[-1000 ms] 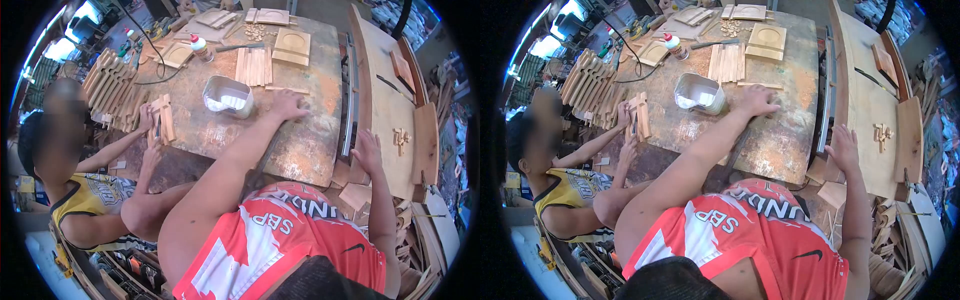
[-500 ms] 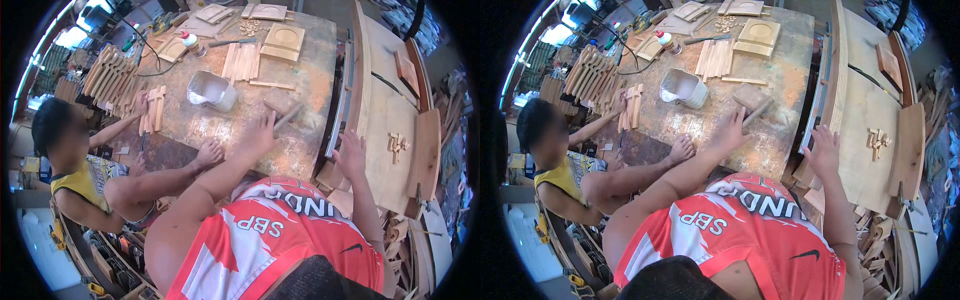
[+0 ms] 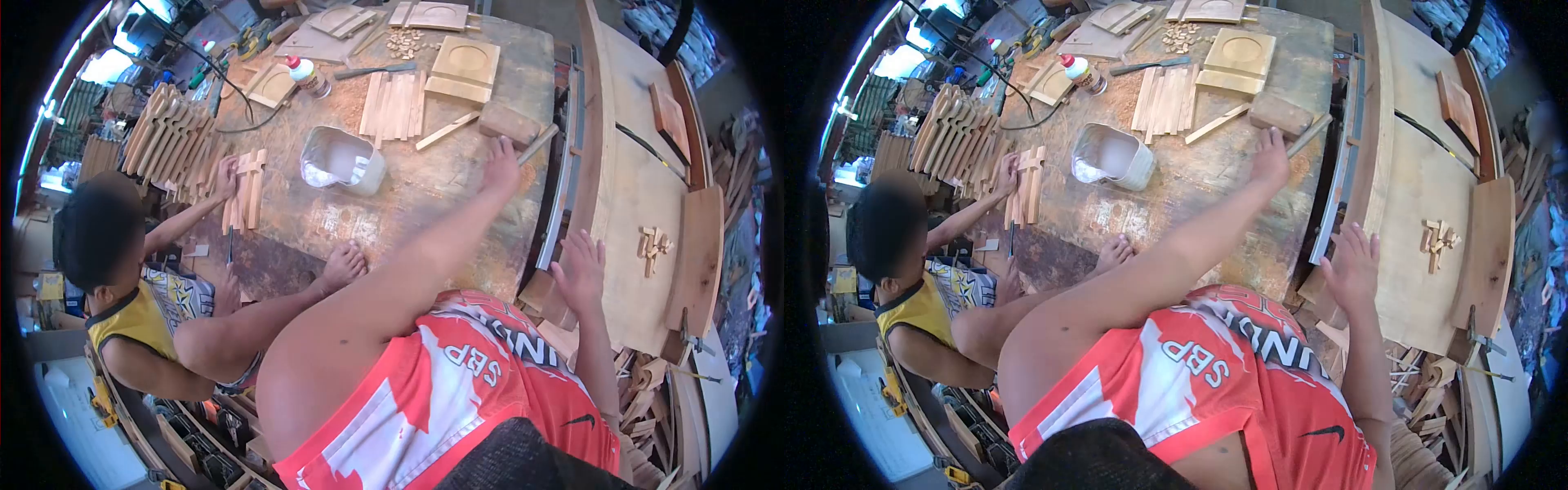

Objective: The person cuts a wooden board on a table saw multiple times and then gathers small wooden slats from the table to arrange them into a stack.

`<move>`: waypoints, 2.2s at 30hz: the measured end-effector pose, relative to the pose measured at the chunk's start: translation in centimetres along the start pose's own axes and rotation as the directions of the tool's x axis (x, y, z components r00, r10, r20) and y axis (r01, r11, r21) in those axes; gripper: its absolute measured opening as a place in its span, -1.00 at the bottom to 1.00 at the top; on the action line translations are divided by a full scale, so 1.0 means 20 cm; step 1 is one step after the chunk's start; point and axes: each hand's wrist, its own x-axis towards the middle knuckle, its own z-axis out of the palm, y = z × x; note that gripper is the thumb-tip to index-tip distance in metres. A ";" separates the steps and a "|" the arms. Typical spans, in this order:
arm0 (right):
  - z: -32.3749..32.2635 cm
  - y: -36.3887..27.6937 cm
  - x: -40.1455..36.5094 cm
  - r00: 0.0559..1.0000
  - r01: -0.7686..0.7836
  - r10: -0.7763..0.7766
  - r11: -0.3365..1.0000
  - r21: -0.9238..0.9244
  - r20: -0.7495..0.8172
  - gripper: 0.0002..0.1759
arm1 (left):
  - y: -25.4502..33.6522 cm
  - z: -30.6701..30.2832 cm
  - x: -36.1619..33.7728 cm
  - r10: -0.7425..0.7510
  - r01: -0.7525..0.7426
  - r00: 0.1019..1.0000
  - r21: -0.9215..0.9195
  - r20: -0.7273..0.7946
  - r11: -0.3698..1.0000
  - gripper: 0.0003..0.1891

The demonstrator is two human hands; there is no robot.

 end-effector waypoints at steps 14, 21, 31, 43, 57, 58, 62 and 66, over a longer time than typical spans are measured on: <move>0.02 -0.02 0.03 0.996 -0.015 0.020 0.998 -0.059 0.081 -0.44 | -0.84 -0.82 0.69 -0.569 0.606 0.792 0.163 -0.221 0.779 0.09; 0.21 -0.56 0.86 0.983 0.180 -0.169 0.834 0.521 -0.069 -0.49 | -0.87 -0.90 0.64 -0.582 0.616 0.786 0.173 -0.209 0.769 0.24; 1.00 -0.93 1.97 0.931 -0.195 0.091 0.942 0.273 0.353 -0.38 | -0.89 -0.92 0.67 -0.674 0.691 0.708 0.005 -0.212 0.723 0.23; 1.39 -0.87 1.99 0.955 -0.291 0.169 0.701 0.651 0.245 -0.32 | -0.95 -0.94 0.69 -0.821 0.786 0.528 -0.240 -0.217 0.569 -0.05; 0.85 -0.96 1.70 0.973 -0.061 0.230 0.359 0.931 -0.025 -0.22 | -0.76 -1.04 0.62 -0.692 0.627 0.681 -0.297 -0.241 0.720 -0.13; 0.77 -0.95 1.65 0.970 -0.061 0.241 0.359 0.931 -0.029 -0.22 | -0.75 -1.03 0.59 -0.685 0.622 0.689 -0.292 -0.238 0.727 -0.13; 0.61 -0.83 1.37 0.963 -0.035 0.250 0.477 0.878 -0.097 -0.19 | -0.62 -1.02 0.36 -0.447 0.354 0.883 -0.424 -0.143 0.834 -0.27; 0.60 -0.72 1.00 0.964 -0.033 0.232 0.583 0.812 -0.128 -0.19 | -0.62 -0.90 -0.02 -0.255 0.183 0.958 -0.409 -0.128 0.894 -0.38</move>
